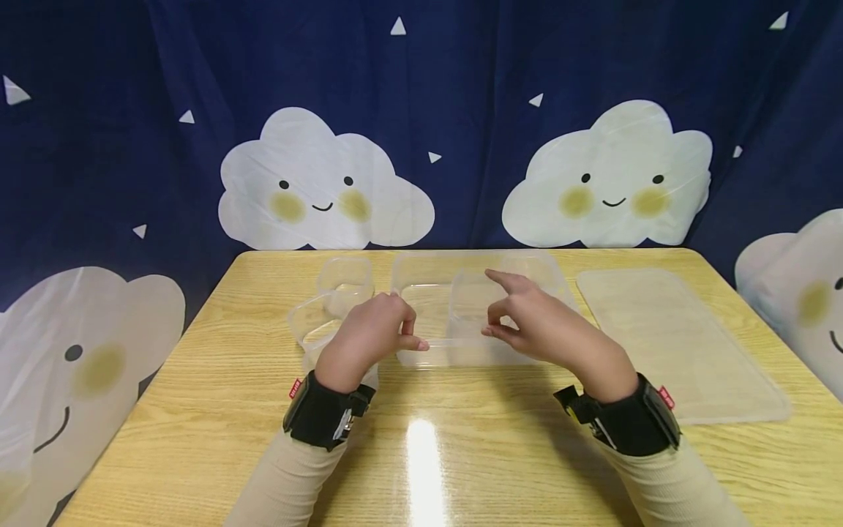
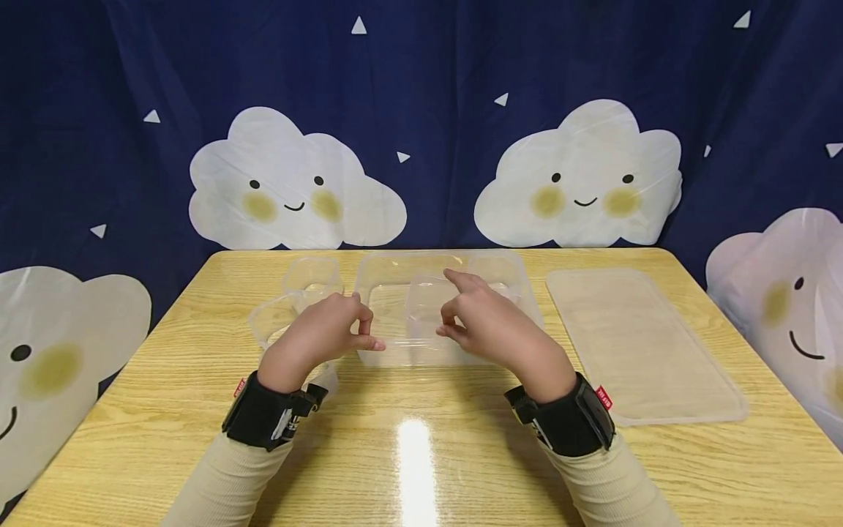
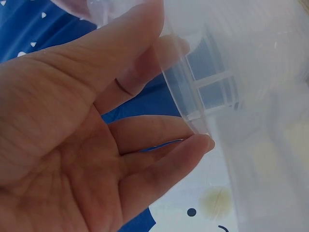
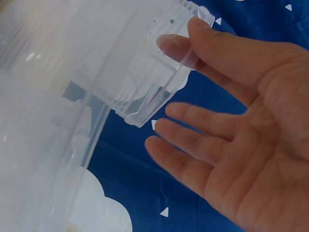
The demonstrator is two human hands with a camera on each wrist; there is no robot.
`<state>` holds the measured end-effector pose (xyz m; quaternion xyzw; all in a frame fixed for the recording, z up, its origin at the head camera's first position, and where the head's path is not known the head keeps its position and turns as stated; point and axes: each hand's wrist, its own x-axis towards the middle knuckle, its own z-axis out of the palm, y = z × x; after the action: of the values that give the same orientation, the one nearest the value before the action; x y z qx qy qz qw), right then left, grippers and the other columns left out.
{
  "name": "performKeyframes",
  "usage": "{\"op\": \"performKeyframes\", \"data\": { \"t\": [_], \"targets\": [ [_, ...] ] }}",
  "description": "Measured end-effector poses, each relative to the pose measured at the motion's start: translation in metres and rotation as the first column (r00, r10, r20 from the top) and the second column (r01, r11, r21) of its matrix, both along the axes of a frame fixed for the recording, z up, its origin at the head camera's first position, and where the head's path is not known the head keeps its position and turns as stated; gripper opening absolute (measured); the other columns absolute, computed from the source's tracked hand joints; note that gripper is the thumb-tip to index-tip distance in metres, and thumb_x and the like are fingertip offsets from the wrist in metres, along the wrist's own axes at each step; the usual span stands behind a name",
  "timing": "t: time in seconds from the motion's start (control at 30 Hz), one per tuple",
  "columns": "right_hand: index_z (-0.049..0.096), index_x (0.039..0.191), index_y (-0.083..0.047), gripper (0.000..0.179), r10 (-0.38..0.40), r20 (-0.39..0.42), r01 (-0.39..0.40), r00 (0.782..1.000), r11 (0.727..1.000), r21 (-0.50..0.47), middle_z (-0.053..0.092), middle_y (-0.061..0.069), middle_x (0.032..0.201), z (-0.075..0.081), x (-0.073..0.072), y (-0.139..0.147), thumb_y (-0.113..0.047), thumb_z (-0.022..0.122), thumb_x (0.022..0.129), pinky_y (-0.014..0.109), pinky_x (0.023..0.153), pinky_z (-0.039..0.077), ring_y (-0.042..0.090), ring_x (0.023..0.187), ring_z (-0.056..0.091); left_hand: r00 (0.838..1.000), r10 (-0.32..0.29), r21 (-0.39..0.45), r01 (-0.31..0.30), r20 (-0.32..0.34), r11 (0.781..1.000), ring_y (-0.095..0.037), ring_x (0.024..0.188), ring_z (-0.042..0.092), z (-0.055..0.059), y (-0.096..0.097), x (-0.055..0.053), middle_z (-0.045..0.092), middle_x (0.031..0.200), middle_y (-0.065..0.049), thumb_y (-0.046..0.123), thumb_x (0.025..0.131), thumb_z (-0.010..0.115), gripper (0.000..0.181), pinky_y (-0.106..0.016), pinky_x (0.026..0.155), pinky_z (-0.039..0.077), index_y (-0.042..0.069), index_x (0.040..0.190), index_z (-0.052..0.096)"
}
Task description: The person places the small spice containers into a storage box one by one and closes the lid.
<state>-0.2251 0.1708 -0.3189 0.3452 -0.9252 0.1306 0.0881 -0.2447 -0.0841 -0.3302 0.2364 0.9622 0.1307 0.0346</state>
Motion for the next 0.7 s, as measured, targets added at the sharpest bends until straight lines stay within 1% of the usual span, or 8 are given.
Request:
{"op": "performKeyframes", "data": {
  "t": [0.1,0.2,0.27,0.33,0.4,0.5,0.6,0.7],
  "targets": [
    [0.068,0.069,-0.015,0.024,0.011,0.019,-0.012,1.000,1.000,0.022,0.059,0.029,0.135,-0.0030,-0.0022,-0.0002,-0.006,0.078,0.088,0.049,0.091,0.053,0.046,0.125,0.057,1.000,-0.003,0.000,0.003,-0.003,1.000,-0.015,0.067,0.052,0.0005,-0.0001,0.0002,0.056,0.071,0.002,0.041,0.080,0.085,0.039,-0.028,0.054,0.039,0.018,0.060,0.060],
    [0.066,0.070,-0.015,0.024,0.034,0.043,-0.036,0.999,0.998,0.043,0.071,0.016,0.111,-0.0065,-0.0043,0.0000,-0.005,0.077,0.089,0.039,0.076,0.053,0.032,0.101,0.069,1.000,-0.005,0.000,0.005,-0.005,1.000,-0.016,0.067,0.052,0.0011,-0.0002,0.0003,0.056,0.071,0.002,0.041,0.080,0.085,0.039,-0.028,0.055,0.039,0.018,0.060,0.060],
    [0.067,0.073,-0.014,0.021,0.038,0.068,-0.042,0.997,0.998,0.050,0.071,0.004,0.093,-0.0081,-0.0050,0.0006,-0.005,0.075,0.090,0.033,0.069,0.051,0.020,0.081,0.067,1.000,-0.005,-0.002,0.005,-0.006,1.000,-0.016,0.067,0.052,0.0014,0.0000,0.0004,0.056,0.071,0.002,0.041,0.080,0.085,0.039,-0.028,0.055,0.039,0.018,0.060,0.060],
    [0.067,0.074,-0.013,0.020,0.035,0.102,-0.041,0.994,0.998,0.051,0.066,-0.004,0.079,-0.0084,-0.0053,0.0015,-0.005,0.074,0.091,0.030,0.064,0.048,0.011,0.068,0.058,1.000,-0.006,-0.003,0.006,-0.009,1.000,-0.016,0.067,0.052,0.0016,0.0002,0.0005,0.056,0.071,0.002,0.040,0.080,0.085,0.040,-0.029,0.055,0.039,0.018,0.060,0.060],
    [0.067,0.074,-0.014,0.021,0.029,0.128,-0.036,0.991,0.998,0.050,0.062,-0.008,0.072,-0.0077,-0.0051,0.0022,-0.005,0.074,0.091,0.028,0.061,0.044,0.006,0.062,0.050,1.000,-0.006,-0.005,0.006,-0.011,1.000,-0.016,0.069,0.052,0.0017,0.0003,0.0005,0.057,0.072,0.002,0.040,0.080,0.085,0.040,-0.029,0.056,0.039,0.018,0.060,0.060],
    [0.064,0.069,-0.016,0.027,0.036,0.138,-0.042,0.990,0.998,0.046,0.056,-0.010,0.067,-0.0067,-0.0047,0.0028,-0.003,0.072,0.092,0.026,0.060,0.041,0.006,0.060,0.044,1.000,-0.004,-0.008,0.004,-0.008,1.000,-0.016,0.069,0.053,0.0019,0.0004,0.0007,0.057,0.072,0.002,0.040,0.081,0.085,0.040,-0.029,0.056,0.040,0.018,0.060,0.060],
    [0.061,0.067,-0.017,0.031,0.056,0.124,-0.062,0.991,0.997,0.043,0.050,-0.010,0.064,-0.0063,-0.0047,0.0030,0.000,0.071,0.091,0.026,0.059,0.039,0.006,0.059,0.041,1.000,-0.002,-0.009,0.002,-0.001,1.000,-0.016,0.069,0.052,0.0019,0.0005,0.0008,0.057,0.072,0.002,0.040,0.081,0.085,0.040,-0.029,0.056,0.039,0.017,0.060,0.060],
    [0.064,0.070,-0.016,0.029,0.075,0.128,-0.080,0.989,0.996,0.034,0.051,-0.009,0.065,-0.0064,-0.0052,0.0026,0.005,0.070,0.090,0.026,0.060,0.040,0.006,0.060,0.042,1.000,-0.001,-0.007,0.001,0.004,1.000,-0.016,0.068,0.052,0.0018,0.0005,0.0009,0.057,0.071,0.002,0.040,0.081,0.084,0.040,-0.028,0.056,0.039,0.017,0.060,0.060]
  ]
}}
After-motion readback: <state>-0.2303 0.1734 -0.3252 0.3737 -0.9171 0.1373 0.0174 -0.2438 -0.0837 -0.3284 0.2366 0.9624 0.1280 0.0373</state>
